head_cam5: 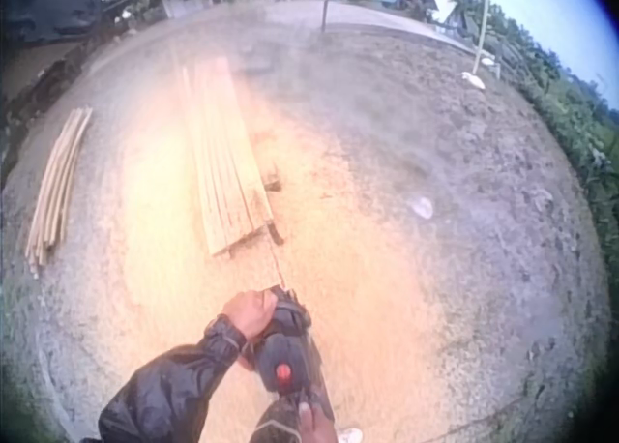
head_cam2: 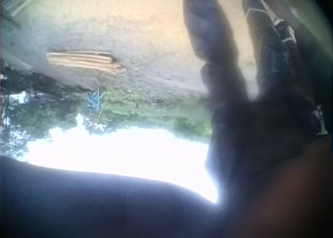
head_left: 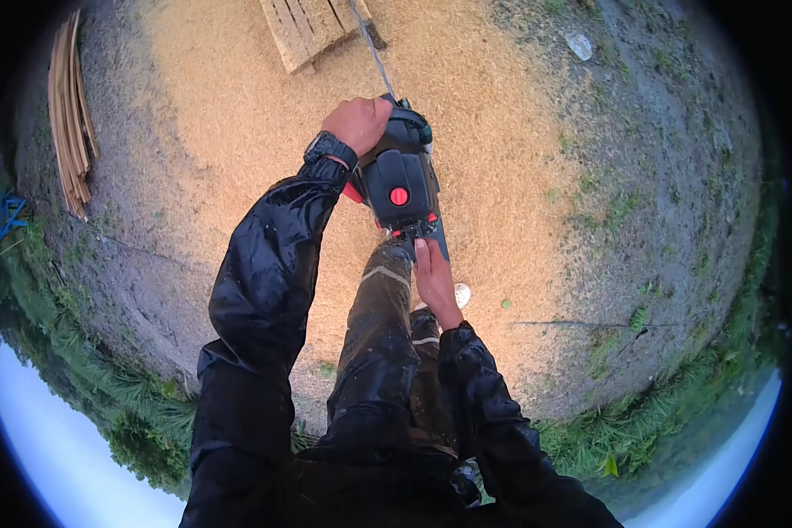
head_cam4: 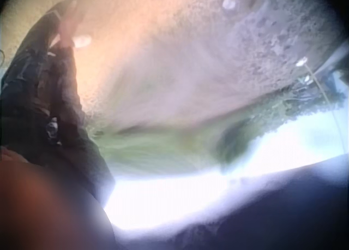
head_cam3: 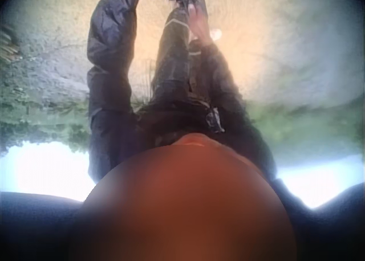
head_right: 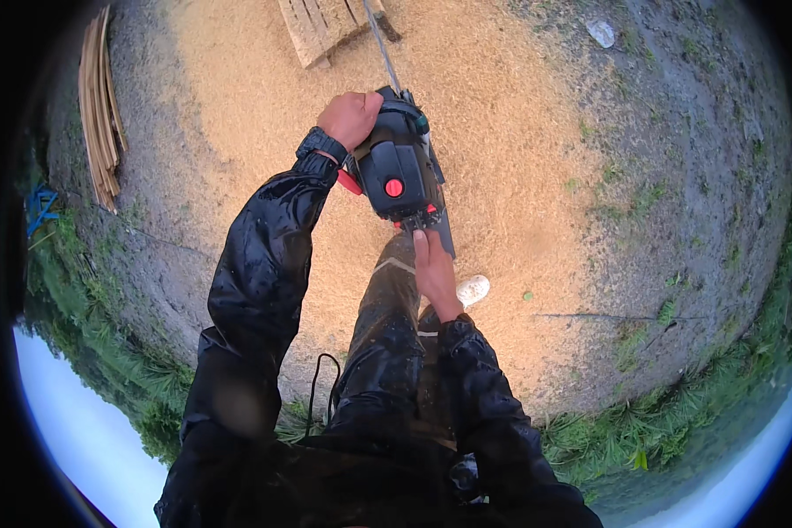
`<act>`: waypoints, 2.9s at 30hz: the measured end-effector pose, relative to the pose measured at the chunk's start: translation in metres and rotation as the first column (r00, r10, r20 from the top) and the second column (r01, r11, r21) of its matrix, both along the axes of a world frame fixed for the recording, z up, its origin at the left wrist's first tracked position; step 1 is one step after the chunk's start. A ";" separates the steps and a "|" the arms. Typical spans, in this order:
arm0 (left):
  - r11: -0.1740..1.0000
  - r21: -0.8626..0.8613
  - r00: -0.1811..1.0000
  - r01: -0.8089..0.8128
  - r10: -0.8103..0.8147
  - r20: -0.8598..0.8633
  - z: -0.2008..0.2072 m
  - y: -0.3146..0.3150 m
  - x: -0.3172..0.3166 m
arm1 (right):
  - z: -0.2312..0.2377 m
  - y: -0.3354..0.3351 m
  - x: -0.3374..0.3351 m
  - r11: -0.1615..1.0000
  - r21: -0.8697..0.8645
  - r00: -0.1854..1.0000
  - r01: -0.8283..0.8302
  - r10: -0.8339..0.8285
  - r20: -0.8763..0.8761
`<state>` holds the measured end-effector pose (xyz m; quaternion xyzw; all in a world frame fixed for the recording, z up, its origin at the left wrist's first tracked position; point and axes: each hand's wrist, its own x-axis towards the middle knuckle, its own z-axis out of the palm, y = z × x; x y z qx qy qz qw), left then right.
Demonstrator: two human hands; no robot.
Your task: The person cuts a wooden plank using a chainsaw.
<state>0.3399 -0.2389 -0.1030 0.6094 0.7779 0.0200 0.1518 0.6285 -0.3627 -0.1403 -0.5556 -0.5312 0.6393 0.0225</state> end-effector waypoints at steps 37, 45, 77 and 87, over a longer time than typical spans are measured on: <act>1.000 0.011 0.998 0.024 -0.023 -0.064 0.018 0.086 -0.079 | -0.002 0.087 -0.081 1.000 -0.019 1.000 -0.011 0.011 -0.022; 1.000 -0.014 0.995 0.025 -0.027 -0.095 0.017 0.096 -0.096 | -0.007 0.093 -0.090 0.998 0.059 0.999 0.010 -0.008 -0.035; 0.995 -0.072 0.996 -0.073 0.076 0.048 0.016 0.161 -0.180 | 0.020 0.159 -0.175 0.999 0.031 1.000 -0.023 0.022 0.014; 0.999 0.014 0.997 0.049 -0.048 -0.055 0.041 0.191 -0.212 | 0.028 0.193 -0.212 1.000 -0.004 1.000 -0.029 0.029 0.006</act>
